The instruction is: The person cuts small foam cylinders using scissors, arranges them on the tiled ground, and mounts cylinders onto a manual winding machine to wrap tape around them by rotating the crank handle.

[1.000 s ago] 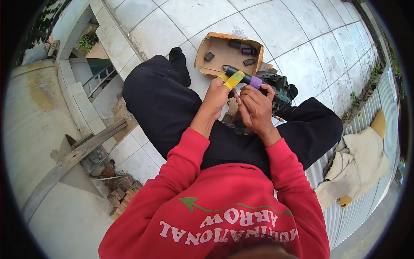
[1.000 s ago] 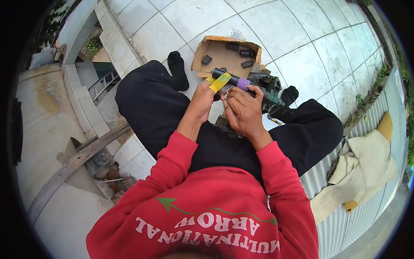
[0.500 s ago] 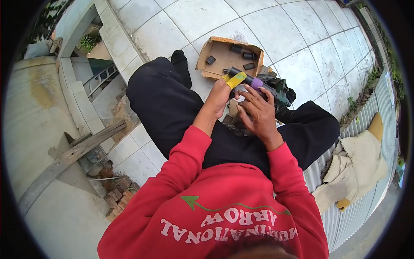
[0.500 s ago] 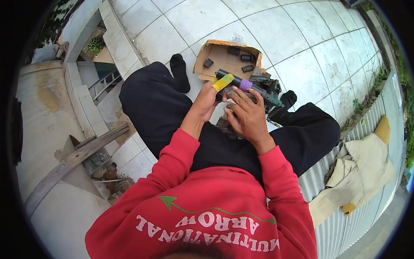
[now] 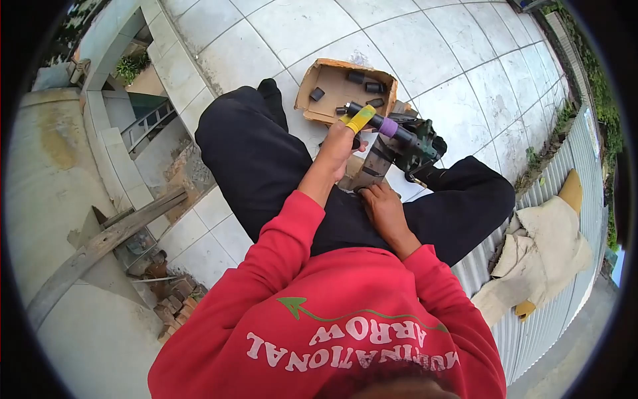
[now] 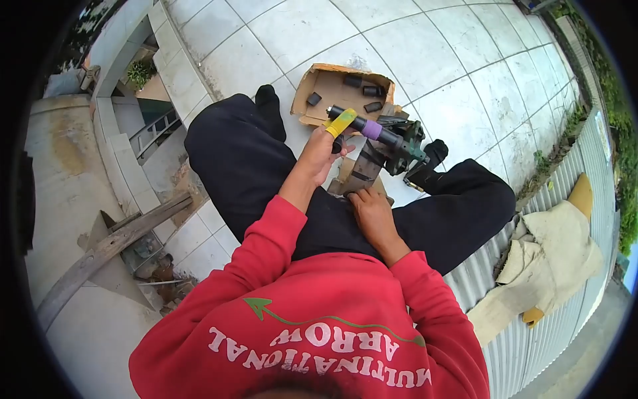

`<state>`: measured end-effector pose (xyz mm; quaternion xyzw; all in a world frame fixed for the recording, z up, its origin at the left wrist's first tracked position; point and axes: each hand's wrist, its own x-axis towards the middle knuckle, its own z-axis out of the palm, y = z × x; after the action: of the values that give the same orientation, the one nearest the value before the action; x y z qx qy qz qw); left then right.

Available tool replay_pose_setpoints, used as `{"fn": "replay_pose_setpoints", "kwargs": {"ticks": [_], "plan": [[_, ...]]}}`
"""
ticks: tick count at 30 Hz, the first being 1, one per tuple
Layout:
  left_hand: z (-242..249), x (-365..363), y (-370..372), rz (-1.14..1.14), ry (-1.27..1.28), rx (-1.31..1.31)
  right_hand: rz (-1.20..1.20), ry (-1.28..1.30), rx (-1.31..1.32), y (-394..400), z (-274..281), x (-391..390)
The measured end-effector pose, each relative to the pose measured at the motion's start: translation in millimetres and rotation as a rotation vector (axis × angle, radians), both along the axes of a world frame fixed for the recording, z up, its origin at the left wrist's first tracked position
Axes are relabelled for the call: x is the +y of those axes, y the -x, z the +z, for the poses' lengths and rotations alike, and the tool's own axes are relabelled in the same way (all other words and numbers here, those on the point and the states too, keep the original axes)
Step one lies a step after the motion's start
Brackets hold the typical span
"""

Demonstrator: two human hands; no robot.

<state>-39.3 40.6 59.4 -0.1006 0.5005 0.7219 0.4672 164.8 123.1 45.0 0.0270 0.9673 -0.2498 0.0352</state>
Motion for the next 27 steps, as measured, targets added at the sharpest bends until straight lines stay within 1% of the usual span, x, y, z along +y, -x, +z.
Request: {"fn": "replay_pose_setpoints", "kwargs": {"ticks": [2,3,5,7,9,12,15,17,18,21,22,24,25,26,27], "plan": [[5,2,1,0.004,0.008,-0.004,0.024,-0.119,0.02,1,-1,-1],[6,2,1,0.01,0.02,-0.008,0.022,-0.121,0.017,1,-1,-2],[4,3,1,0.021,0.027,-0.024,0.031,-0.218,-0.037,1,0,-4],[2,3,1,0.03,0.037,-0.037,0.008,-0.209,-0.044,0,-1,-7],[2,2,0,0.074,-0.017,-0.076,-0.014,-0.196,-0.051,0,-2,-9],[7,0,-1,0.129,-0.064,-0.105,-0.031,-0.197,-0.13,-1,-4,-9],[-6,-2,2,0.128,-0.099,-0.163,-0.029,-0.228,-0.163,-1,-7,-9],[-6,-1,2,0.138,-0.108,-0.174,-0.1,-0.181,-0.178,0,-5,-5],[-4,-2,2,0.148,-0.117,-0.187,-0.092,-0.177,-0.181,2,-1,-3],[-2,-3,3,0.145,-0.11,-0.201,-0.109,-0.055,-0.208,0,16,10],[-2,-3,3,0.141,-0.109,-0.206,-0.112,-0.055,-0.212,-1,20,12],[-2,-2,2,0.169,-0.141,-0.243,-0.113,-0.087,-0.32,-3,29,18],[-3,-1,2,0.167,-0.14,-0.244,-0.139,-0.012,-0.247,-3,37,20],[-4,-1,3,0.158,-0.143,-0.25,-0.136,-0.009,-0.248,-4,49,24],[-4,-3,3,0.153,-0.144,-0.256,-0.181,0.062,-0.243,-2,68,28]]}}
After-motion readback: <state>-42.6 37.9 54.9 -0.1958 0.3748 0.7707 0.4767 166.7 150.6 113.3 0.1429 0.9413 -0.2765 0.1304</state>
